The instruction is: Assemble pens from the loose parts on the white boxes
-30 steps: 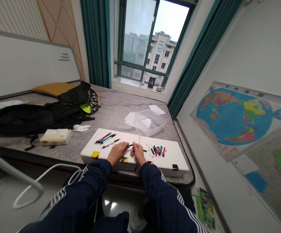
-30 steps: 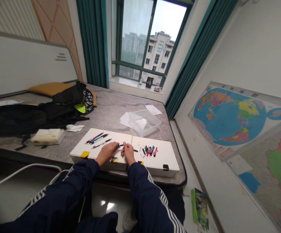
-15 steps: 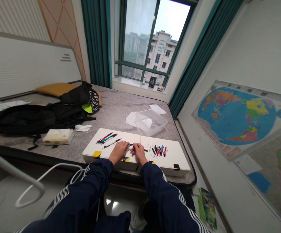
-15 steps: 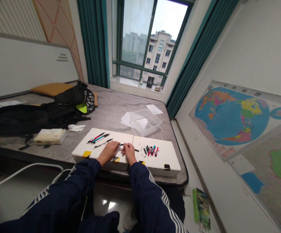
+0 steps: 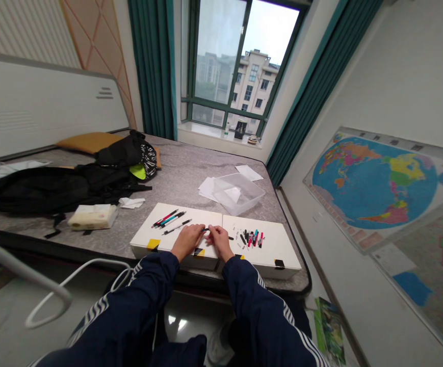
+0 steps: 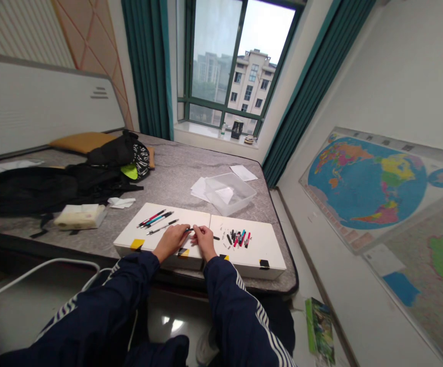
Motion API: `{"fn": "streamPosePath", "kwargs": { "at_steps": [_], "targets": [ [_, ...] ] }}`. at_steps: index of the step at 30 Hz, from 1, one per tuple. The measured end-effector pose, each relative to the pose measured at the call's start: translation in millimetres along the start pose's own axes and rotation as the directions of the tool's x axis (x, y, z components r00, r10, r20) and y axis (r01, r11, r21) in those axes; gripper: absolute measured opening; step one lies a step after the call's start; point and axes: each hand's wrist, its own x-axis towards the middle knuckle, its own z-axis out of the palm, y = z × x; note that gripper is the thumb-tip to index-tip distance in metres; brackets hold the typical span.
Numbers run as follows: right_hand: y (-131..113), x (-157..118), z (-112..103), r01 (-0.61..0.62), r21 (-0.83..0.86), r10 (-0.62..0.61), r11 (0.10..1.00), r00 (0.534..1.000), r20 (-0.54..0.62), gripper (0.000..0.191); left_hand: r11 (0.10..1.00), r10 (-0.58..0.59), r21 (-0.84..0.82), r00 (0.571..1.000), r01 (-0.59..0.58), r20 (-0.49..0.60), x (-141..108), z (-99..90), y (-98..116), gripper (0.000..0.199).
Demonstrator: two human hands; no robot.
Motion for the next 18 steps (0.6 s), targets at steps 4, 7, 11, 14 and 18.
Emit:
{"fn": "streamPosePath", "kwargs": {
  "at_steps": [4,7,11,14,18],
  "targets": [
    [1.2,-0.8,-0.3,0.028,-0.113,-0.025,0.993,0.999,0.027,0.043,1.0,-0.002,0.018,1.0,0.002,0.008,-0.1,-0.1,-0.3,0.021],
    [2.8,0.3,-0.5,0.031,-0.119,-0.026,0.992,0.999,0.04,0.041,1.0,-0.001,0.021,1.0,0.001,-0.001,0.2,-0.2,0.0,0.021],
    [2.6,0.7,-0.1,0.03,-0.081,-0.026,0.996,0.999,0.048,0.033,1.0,-0.008,0.018,1.0,0.009,-0.018,0.4,1.4,0.2,0.022],
    [1.1,0.4,0.1,0.036,-0.113,-0.031,0.993,0.998,0.047,0.033,0.999,-0.021,0.023,1.0,0.022,-0.016,0.2,2.2,0.2,0.023],
    [-0.7,0.9,0.4,0.013,-0.15,0.001,0.989,0.996,0.094,0.043,1.0,-0.019,0.013,1.0,0.019,-0.018,0.1,1.7,0.4,0.024]
  ]
}}
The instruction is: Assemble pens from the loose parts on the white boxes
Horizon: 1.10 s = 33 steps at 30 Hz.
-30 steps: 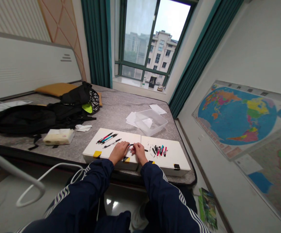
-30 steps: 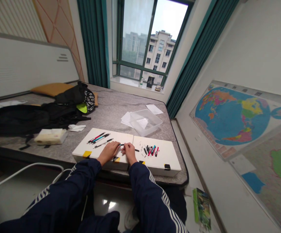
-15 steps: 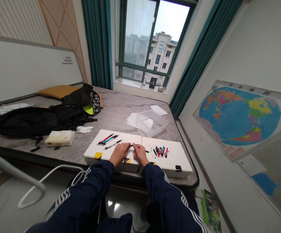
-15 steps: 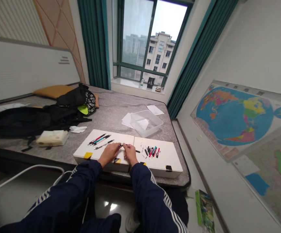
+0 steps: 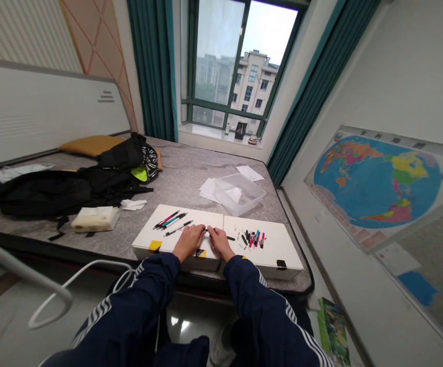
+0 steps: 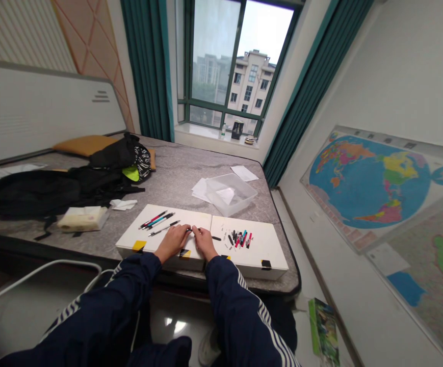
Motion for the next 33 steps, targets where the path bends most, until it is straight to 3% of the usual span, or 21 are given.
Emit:
{"fn": "streamPosePath", "kwargs": {
  "at_steps": [9,16,24,33],
  "targets": [
    [-0.8,-2.1,-1.7,-0.001,0.051,0.0,0.999,1.0,0.023,0.037,1.0,0.031,-0.004,0.999,-0.031,0.024,0.0,-3.7,1.2,0.024],
    [5.2,1.5,-2.2,-0.004,-0.026,0.004,1.0,1.0,-0.016,0.047,0.999,0.042,-0.004,0.997,-0.042,0.065,0.2,-7.1,3.1,0.024],
    [10.1,5.1,-4.6,-0.002,0.157,0.007,0.988,0.999,-0.034,0.03,0.999,0.043,-0.016,0.997,-0.042,0.067,-0.5,-6.6,2.8,0.025],
    [15.0,6.9,-2.8,0.012,0.162,0.003,0.987,0.996,-0.089,0.036,0.999,0.017,-0.03,0.999,-0.015,0.051,0.2,-4.3,2.9,0.02]
  ]
}}
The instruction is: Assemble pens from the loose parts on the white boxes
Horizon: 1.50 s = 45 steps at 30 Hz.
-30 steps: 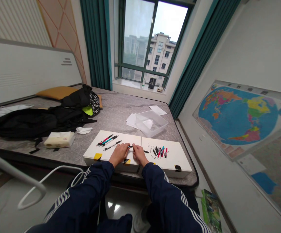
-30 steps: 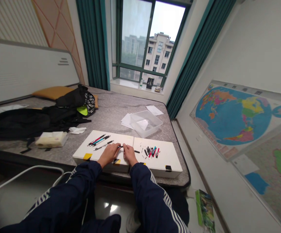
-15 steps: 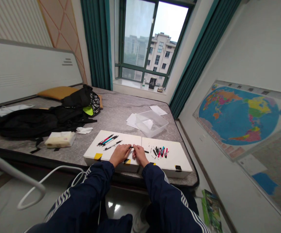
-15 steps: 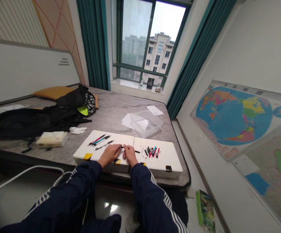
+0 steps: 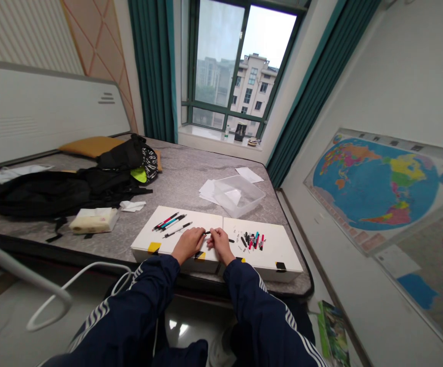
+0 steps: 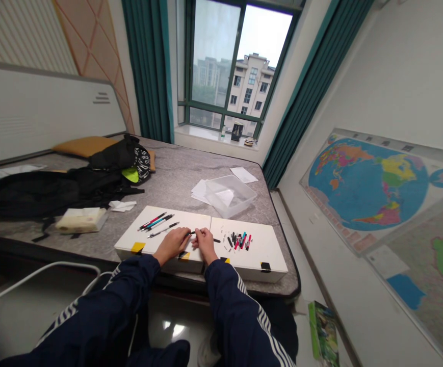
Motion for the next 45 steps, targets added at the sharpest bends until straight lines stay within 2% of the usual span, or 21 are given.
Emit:
{"fn": "streamPosePath", "kwargs": {
  "at_steps": [8,14,25,33,38,45],
  "targets": [
    [-1.6,-0.5,0.2,0.002,0.159,0.005,0.987,0.999,-0.047,0.035,0.999,-0.047,0.014,0.999,0.047,-0.019,-0.8,4.3,-2.2,0.019],
    [-4.8,-3.6,-0.1,-0.005,0.21,0.019,0.978,0.998,-0.063,0.035,0.998,-0.069,-0.001,0.998,0.069,-0.015,-1.1,4.3,-2.7,0.026],
    [-6.4,-5.0,-0.2,-0.02,0.2,0.024,0.979,1.0,-0.016,0.038,0.997,-0.062,0.046,0.998,0.06,0.033,-0.5,1.7,-2.2,0.032],
    [-6.5,-4.4,-0.3,-0.013,0.217,0.028,0.976,0.997,-0.065,0.035,0.991,-0.131,0.029,0.991,0.132,-0.01,-0.6,4.1,-2.4,0.03],
    [-7.4,-5.7,-0.4,-0.025,0.236,0.04,0.972,0.998,-0.056,0.029,0.987,-0.153,0.045,0.988,0.154,-0.029,-0.3,1.3,0.2,0.029],
    [-7.9,-8.4,3.7,0.021,0.113,-0.019,0.993,1.0,-0.021,0.034,0.982,-0.175,0.072,0.984,0.176,-0.025,1.1,2.4,-0.2,0.027]
  ]
}}
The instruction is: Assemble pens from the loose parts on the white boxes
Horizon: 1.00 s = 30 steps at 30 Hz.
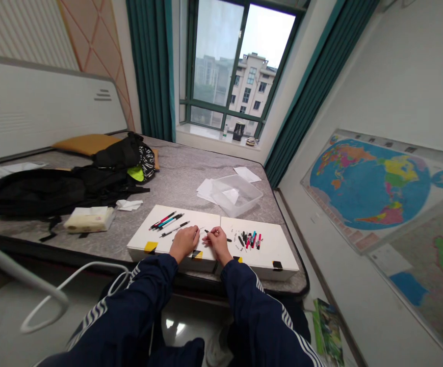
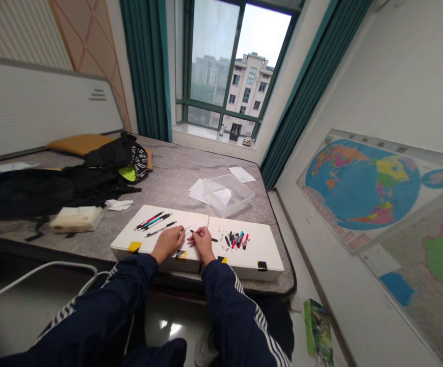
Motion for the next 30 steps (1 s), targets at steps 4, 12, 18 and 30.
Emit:
{"fn": "streamPosePath", "kwargs": {
  "at_steps": [4,12,18,30],
  "targets": [
    [-2.5,-1.9,2.8,0.017,-0.047,-0.018,0.999,1.0,-0.017,0.032,1.0,-0.005,0.007,1.0,0.005,-0.001,0.2,0.0,-0.7,0.027],
    [-34.8,-54.5,-45.1,0.255,-0.443,-0.272,0.859,0.962,0.027,0.02,0.999,-0.025,-0.042,1.0,0.025,-0.001,0.5,0.3,-2.6,0.028],
    [-95.1,-62.1,-146.5,0.138,-0.706,-0.279,0.695,0.956,-0.088,0.036,0.999,-0.035,-0.03,0.999,0.035,-0.002,-0.3,3.6,-5.4,0.03],
    [-105.9,-18.1,-246.9,-0.172,-0.843,-0.081,0.51,0.966,-0.247,0.026,0.999,-0.03,-0.028,0.999,0.03,-0.01,-0.5,1.6,-3.7,0.03]
  ]
}}
